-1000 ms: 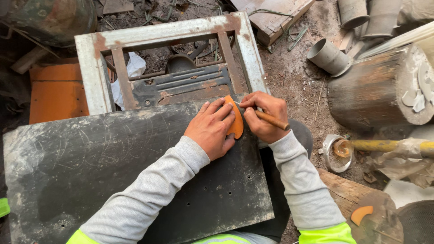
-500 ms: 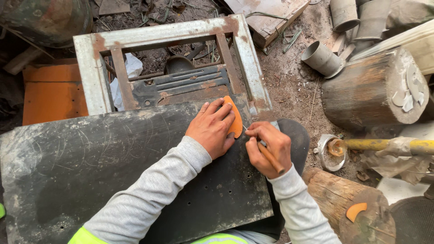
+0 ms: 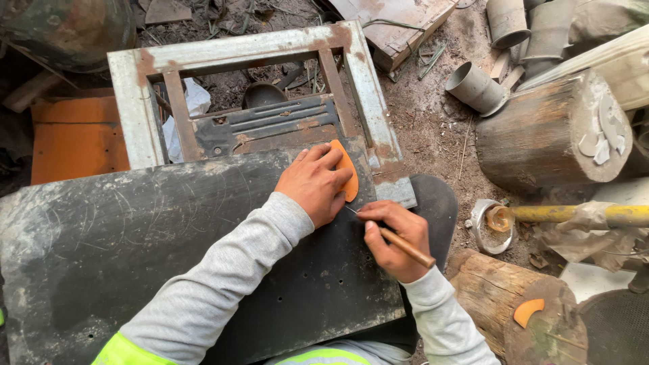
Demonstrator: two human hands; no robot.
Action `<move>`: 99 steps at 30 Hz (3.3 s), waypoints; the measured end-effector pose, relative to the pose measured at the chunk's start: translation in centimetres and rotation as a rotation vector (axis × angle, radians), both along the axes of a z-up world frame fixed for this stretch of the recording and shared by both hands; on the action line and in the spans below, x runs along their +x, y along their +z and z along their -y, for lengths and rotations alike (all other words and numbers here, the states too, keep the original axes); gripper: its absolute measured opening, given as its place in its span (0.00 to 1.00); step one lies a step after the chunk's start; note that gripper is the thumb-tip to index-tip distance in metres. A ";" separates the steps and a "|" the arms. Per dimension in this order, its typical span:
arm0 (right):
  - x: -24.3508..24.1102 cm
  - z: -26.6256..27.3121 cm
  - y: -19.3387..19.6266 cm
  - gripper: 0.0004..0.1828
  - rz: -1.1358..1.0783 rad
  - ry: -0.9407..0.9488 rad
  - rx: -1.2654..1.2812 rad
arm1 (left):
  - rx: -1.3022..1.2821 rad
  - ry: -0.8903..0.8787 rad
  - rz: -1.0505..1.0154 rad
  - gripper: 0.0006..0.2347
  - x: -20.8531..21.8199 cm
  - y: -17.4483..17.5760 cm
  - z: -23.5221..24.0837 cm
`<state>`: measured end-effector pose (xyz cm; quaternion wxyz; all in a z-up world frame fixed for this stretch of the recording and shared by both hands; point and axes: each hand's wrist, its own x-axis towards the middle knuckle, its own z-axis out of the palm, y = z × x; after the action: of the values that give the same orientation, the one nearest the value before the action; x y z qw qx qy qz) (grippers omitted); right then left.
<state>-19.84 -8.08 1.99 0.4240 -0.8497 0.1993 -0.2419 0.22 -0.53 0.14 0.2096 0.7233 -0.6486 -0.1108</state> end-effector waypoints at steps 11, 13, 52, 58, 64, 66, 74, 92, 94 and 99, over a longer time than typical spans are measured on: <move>2.7 0.0 -0.1 0.09 0.015 0.066 -0.086 | -0.034 0.011 -0.017 0.09 0.3 -0.8 0.2; 2.8 0.0 -0.1 0.09 0.013 0.072 -0.110 | -0.042 0.004 -0.003 0.09 0.3 -0.9 0.1; 12.4 12.3 -1.9 0.35 -0.341 0.091 0.550 | -0.149 0.231 0.095 0.11 -5.1 -1.1 -0.3; 12.7 12.1 -1.0 0.15 -0.314 0.317 0.338 | -0.151 0.242 0.092 0.11 -5.1 -1.1 -0.3; 13.4 10.7 -0.8 0.09 -0.364 0.301 0.191 | -0.128 0.236 0.112 0.11 -5.0 -1.1 -0.3; 13.5 10.2 -0.8 0.09 -0.364 0.287 0.147 | -0.134 0.231 0.092 0.12 -5.0 -1.1 -0.3; 14.0 10.1 -1.0 0.08 -0.361 0.308 0.070 | -0.129 0.231 0.088 0.13 -5.0 -0.9 -0.2; 10.3 11.2 -1.1 0.06 -0.209 0.016 0.307 | -0.111 0.236 0.069 0.13 -4.6 -0.3 -0.6; 8.6 11.4 -1.0 0.06 -0.086 0.043 0.428 | -0.092 0.244 0.025 0.14 -4.0 0.0 -0.8; 5.4 9.2 -1.2 0.07 -0.086 0.069 0.389 | -0.046 0.260 -0.072 0.23 -3.1 0.0 -0.9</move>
<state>-14.40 -17.29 0.78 0.5795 -0.7676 0.2307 -0.1477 -2.88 0.38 0.13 0.2617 0.7920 -0.5436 -0.0938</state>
